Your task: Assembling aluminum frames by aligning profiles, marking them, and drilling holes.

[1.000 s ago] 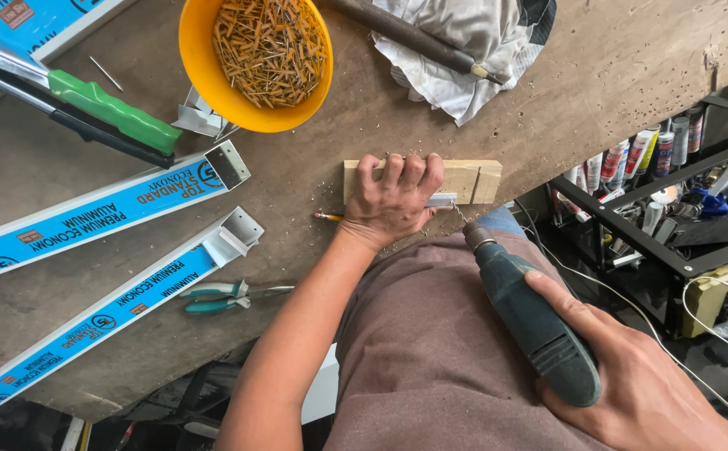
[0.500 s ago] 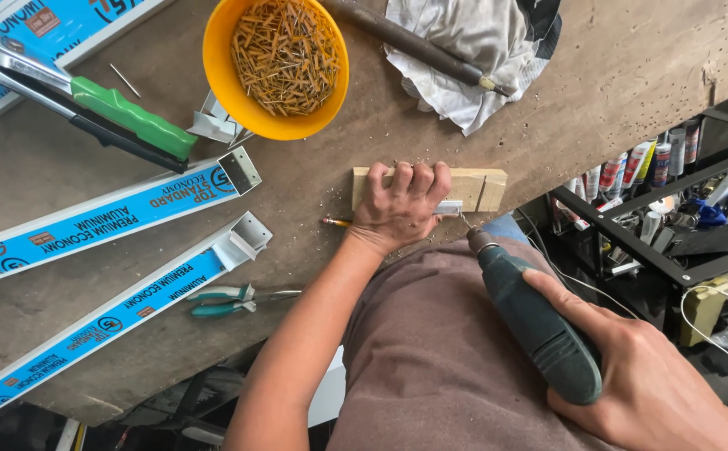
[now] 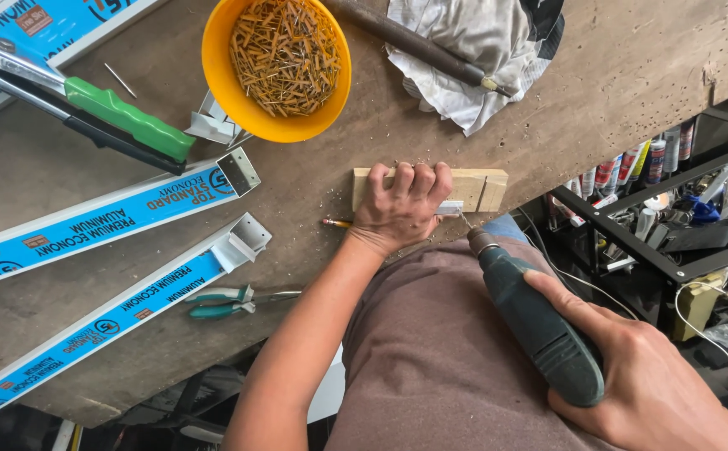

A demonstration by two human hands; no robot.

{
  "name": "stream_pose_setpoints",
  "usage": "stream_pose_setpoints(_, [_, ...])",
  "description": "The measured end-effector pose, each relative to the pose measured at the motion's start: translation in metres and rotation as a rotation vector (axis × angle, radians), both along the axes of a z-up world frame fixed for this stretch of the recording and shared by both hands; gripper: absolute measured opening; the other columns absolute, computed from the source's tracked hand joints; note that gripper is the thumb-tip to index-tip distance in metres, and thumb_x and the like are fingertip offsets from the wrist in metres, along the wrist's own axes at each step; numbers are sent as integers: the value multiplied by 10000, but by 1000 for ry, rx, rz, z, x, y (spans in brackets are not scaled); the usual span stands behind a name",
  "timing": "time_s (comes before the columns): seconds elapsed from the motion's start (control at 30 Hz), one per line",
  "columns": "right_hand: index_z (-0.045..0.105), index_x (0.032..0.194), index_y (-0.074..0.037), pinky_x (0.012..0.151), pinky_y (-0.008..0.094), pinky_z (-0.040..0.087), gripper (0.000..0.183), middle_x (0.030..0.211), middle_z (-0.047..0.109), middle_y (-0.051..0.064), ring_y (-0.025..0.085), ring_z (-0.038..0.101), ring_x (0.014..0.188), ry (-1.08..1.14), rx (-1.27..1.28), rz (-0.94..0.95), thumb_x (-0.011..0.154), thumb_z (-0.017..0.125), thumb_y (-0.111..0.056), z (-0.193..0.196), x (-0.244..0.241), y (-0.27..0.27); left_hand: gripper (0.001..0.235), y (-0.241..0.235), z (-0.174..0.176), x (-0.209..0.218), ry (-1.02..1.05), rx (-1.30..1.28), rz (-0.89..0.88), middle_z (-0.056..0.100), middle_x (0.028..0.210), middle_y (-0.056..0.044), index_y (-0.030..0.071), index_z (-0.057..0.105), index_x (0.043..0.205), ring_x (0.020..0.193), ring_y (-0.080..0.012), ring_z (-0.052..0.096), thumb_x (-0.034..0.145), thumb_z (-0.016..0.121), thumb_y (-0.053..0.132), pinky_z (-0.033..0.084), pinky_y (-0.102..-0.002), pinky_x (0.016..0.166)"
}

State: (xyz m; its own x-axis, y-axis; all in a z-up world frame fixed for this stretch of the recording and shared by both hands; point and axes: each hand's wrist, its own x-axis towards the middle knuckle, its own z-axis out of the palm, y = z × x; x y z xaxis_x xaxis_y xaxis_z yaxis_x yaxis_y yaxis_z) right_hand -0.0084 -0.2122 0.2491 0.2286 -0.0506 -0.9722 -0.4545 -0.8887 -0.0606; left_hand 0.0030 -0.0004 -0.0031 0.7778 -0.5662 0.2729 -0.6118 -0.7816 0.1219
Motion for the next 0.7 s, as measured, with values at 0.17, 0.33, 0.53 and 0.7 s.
stream_pose_setpoints(0.17, [383,1585,-473,873,316,619,1229,1262,781,-111,199,823,1050,-8,-4,29,480,851,-209,1,-3,4,548,0,0,-2,1,27,-10,463,948,-7,186,594,1138,871,-187,485,619,663,349,398,-381,799])
stream_pose_setpoints(0.33, [394,1594,-401,911,312,589,1200,1321,740,-56,218,780,1118,-64,60,33,501,857,-224,1,-4,5,538,1,0,-1,4,20,-11,459,947,-3,182,600,1146,867,-186,486,630,652,326,397,-381,793])
stream_pose_setpoints(0.53, [330,1602,-544,878,324,616,1168,1154,769,-107,220,799,1027,95,-84,83,573,829,-306,5,5,16,522,0,1,-1,3,31,-7,472,951,-7,187,602,1146,863,-190,492,648,654,333,409,-385,798])
stream_pose_setpoints(0.7, [350,1600,-514,877,330,606,1173,1179,769,-80,245,801,1022,55,-48,62,556,841,-301,4,4,14,532,1,1,-1,15,30,-9,473,953,-10,185,602,1153,870,-192,494,647,656,341,412,-387,804])
